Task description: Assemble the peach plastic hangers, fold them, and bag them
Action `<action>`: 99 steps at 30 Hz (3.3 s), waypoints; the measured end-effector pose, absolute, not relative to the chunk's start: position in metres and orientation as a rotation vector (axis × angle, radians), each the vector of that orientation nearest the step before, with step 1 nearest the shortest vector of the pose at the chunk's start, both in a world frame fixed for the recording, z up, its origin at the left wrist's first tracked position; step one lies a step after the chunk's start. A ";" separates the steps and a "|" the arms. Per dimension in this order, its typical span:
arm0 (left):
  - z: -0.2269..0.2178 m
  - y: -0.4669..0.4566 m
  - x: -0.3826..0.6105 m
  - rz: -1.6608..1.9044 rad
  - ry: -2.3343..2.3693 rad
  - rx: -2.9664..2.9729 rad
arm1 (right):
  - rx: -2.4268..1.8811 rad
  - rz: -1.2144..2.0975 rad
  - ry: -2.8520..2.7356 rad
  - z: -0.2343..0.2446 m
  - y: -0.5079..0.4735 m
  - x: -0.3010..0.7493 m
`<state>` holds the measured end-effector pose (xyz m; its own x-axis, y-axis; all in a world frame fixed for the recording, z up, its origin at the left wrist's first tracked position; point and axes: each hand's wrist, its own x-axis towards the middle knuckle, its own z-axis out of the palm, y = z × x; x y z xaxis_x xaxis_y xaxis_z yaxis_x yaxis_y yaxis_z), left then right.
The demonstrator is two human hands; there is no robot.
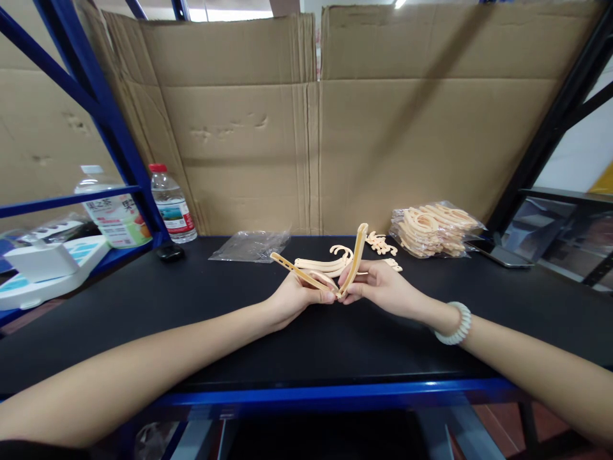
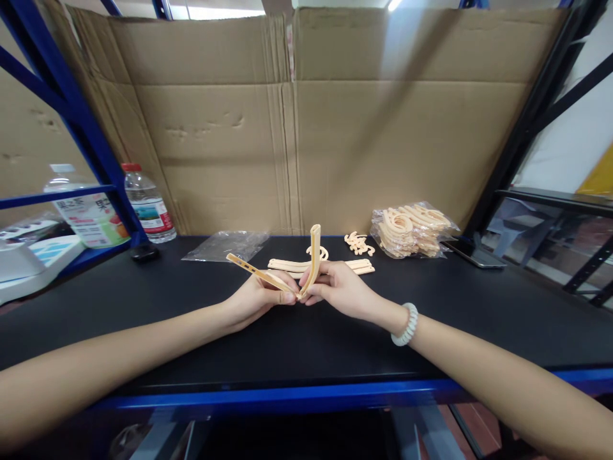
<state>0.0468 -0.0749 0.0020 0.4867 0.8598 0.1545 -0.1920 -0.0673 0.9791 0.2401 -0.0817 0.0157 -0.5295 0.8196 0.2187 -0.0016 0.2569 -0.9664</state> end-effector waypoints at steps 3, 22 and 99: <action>0.002 -0.076 0.047 0.988 0.627 1.381 | -0.752 1.329 -1.769 0.014 -0.084 0.238; 0.002 -0.086 0.053 1.121 0.657 1.184 | -0.712 0.667 -1.852 0.007 -0.093 0.233; -0.009 -0.007 -0.001 0.949 1.058 2.896 | -0.868 -0.285 -1.897 0.057 -0.043 0.318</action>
<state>-0.0011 -0.0069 -0.0095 0.6124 0.5633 0.5547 0.6127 -0.7816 0.1173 0.3179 -0.0426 0.0572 -0.2528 0.4442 0.8595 0.6769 0.7159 -0.1709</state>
